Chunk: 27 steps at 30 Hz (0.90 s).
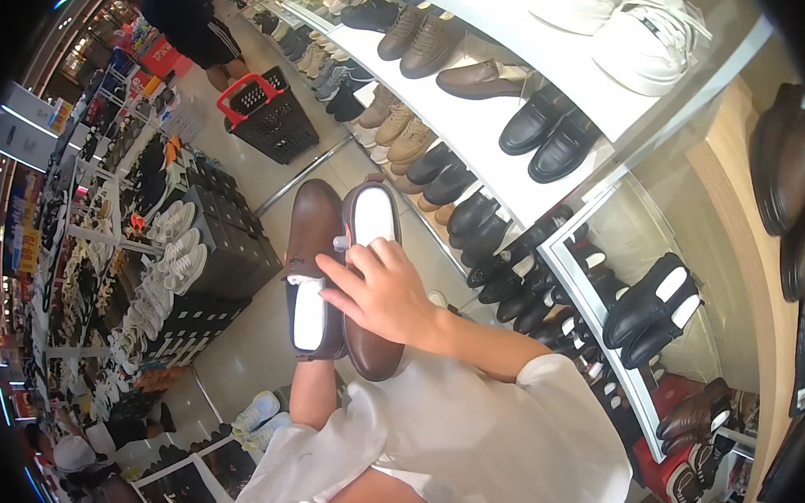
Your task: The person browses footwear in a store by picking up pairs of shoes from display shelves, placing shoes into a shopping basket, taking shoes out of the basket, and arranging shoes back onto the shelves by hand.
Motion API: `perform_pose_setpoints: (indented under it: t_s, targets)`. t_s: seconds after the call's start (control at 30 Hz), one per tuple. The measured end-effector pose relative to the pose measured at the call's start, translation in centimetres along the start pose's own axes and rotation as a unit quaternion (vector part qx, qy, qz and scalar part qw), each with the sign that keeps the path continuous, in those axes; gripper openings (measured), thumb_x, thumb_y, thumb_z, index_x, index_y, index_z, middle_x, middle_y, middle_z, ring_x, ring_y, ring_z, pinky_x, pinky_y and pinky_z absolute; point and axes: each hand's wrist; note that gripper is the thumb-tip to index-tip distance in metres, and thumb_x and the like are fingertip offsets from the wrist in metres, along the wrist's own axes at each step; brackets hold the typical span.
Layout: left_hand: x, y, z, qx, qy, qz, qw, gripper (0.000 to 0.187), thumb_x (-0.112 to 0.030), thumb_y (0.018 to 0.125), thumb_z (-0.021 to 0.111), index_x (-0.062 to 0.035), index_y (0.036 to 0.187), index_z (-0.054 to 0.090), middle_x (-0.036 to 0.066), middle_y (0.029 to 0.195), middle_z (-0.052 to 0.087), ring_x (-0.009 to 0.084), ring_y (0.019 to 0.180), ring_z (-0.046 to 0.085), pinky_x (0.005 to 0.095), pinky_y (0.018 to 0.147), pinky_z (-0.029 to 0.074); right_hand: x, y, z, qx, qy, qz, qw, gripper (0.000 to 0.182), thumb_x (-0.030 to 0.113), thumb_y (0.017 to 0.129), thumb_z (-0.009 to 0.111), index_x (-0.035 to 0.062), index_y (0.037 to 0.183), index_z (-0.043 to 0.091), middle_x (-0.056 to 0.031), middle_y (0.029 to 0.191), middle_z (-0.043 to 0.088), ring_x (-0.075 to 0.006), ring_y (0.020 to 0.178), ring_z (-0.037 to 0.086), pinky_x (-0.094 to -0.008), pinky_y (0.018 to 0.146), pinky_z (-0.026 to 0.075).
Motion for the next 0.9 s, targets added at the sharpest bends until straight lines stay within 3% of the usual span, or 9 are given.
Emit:
perform_pose_setpoints:
  t_s: [0.07,0.23,0.37,0.43,0.47,0.57,0.67,0.77,0.9]
  targets:
    - [-0.1,2.3,0.3,-0.01,-0.004,-0.007,1.0,0.076,-0.069,0.092,0.042,-0.0076,0.135,0.05,0.013,0.12,0.064,0.0284,0.1,0.066,0.0429,0.085,0.057,-1.6,1.7,0.9,-0.026,-0.013,0.015,0.999,0.03,0.026,0.079,0.077,0.0107,0.105,0.071,-0.0032,0.091,0.054,-0.0224,0.085,0.047,-0.0336,0.075,0.041]
    - [-1.4,7.5,0.5,-0.026,-0.013,-0.019,0.999,0.075,-0.069,0.092,0.041,-0.0075,0.135,0.05,0.013,0.12,0.064,0.0283,0.1,0.066,0.0428,0.085,0.057,-4.5,5.1,2.6,-0.037,-0.089,0.062,0.993,0.027,0.021,0.08,0.077,0.0121,0.105,0.072,-0.0025,0.091,0.056,-0.0224,0.085,0.048,-0.0342,0.074,0.042]
    - [-3.5,12.3,-0.3,-0.047,-0.027,-0.043,0.998,0.075,-0.069,0.092,0.041,-0.0074,0.134,0.051,0.013,0.119,0.064,0.0282,0.1,0.066,0.0427,0.085,0.057,-6.8,7.2,5.4,-0.035,-0.048,0.071,0.996,0.027,0.015,0.079,0.078,0.012,0.104,0.072,-0.0027,0.091,0.057,-0.0218,0.083,0.049,-0.0333,0.072,0.043]
    - [-5.1,14.3,0.5,0.021,-0.031,-0.094,0.995,0.075,-0.068,0.092,0.04,-0.0074,0.134,0.051,0.013,0.119,0.064,0.0282,0.099,0.066,0.0426,0.084,0.057,-7.8,8.8,6.8,-0.092,-0.072,0.055,0.992,0.026,0.012,0.074,0.079,0.0119,0.1,0.074,-0.0025,0.091,0.058,-0.0201,0.079,0.052,-0.0317,0.067,0.045]
    - [-6.1,15.0,0.9,0.123,-0.013,-0.127,0.984,0.072,-0.067,0.095,0.036,-0.0067,0.131,0.053,0.013,0.117,0.065,0.0276,0.098,0.067,0.0409,0.083,0.057,-8.4,9.6,7.6,-0.121,-0.085,0.048,0.988,0.025,0.011,0.072,0.08,0.0119,0.097,0.075,-0.0024,0.091,0.059,-0.0192,0.077,0.054,-0.0308,0.064,0.046]
    - [-8.3,17.4,3.6,-0.027,0.095,-0.166,0.981,0.074,-0.067,0.095,0.032,-0.0061,0.133,0.052,0.013,0.117,0.065,0.0275,0.097,0.067,0.0406,0.084,0.057,-10.6,12.2,10.0,-0.081,-0.065,0.026,0.994,0.028,0.021,0.068,0.082,0.0104,0.092,0.074,0.0008,0.08,0.06,-0.0165,0.07,0.056,-0.0282,0.059,0.047]
    - [-10.8,22.3,2.1,0.052,0.06,-0.225,0.971,0.072,-0.063,0.097,0.033,-0.0057,0.137,0.048,0.015,0.123,0.062,0.029,0.104,0.065,0.0442,0.09,0.055,-11.2,15.9,11.6,-0.046,-0.075,0.033,0.996,0.033,0.035,0.07,0.082,0.0089,0.088,0.072,-0.0005,0.081,0.061,-0.0181,0.073,0.057,-0.0297,0.061,0.048]
    - [-13.8,26.1,1.4,0.045,0.053,-0.312,0.948,0.07,-0.06,0.098,0.036,-0.0057,0.14,0.045,0.017,0.128,0.059,0.0305,0.111,0.063,0.0464,0.095,0.053,-10.9,19.0,13.8,0.033,-0.088,0.13,0.987,0.042,0.044,0.075,0.077,0.0099,0.095,0.064,-0.003,0.09,0.059,-0.0251,0.079,0.061,-0.0357,0.064,0.05]
    - [-16.7,29.3,0.9,0.1,0.089,-0.323,0.937,0.072,-0.061,0.097,0.039,-0.0048,0.142,0.042,0.02,0.131,0.057,0.0327,0.115,0.061,0.0483,0.099,0.051,-10.9,22.3,17.3,0.058,-0.095,0.252,0.961,0.04,0.042,0.078,0.076,0.0102,0.098,0.062,-0.0033,0.095,0.057,-0.0252,0.08,0.064,-0.038,0.065,0.053]
Point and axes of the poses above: each hand's wrist, its own y-axis towards the middle knuckle, its own z-axis out of the palm, x = y × z
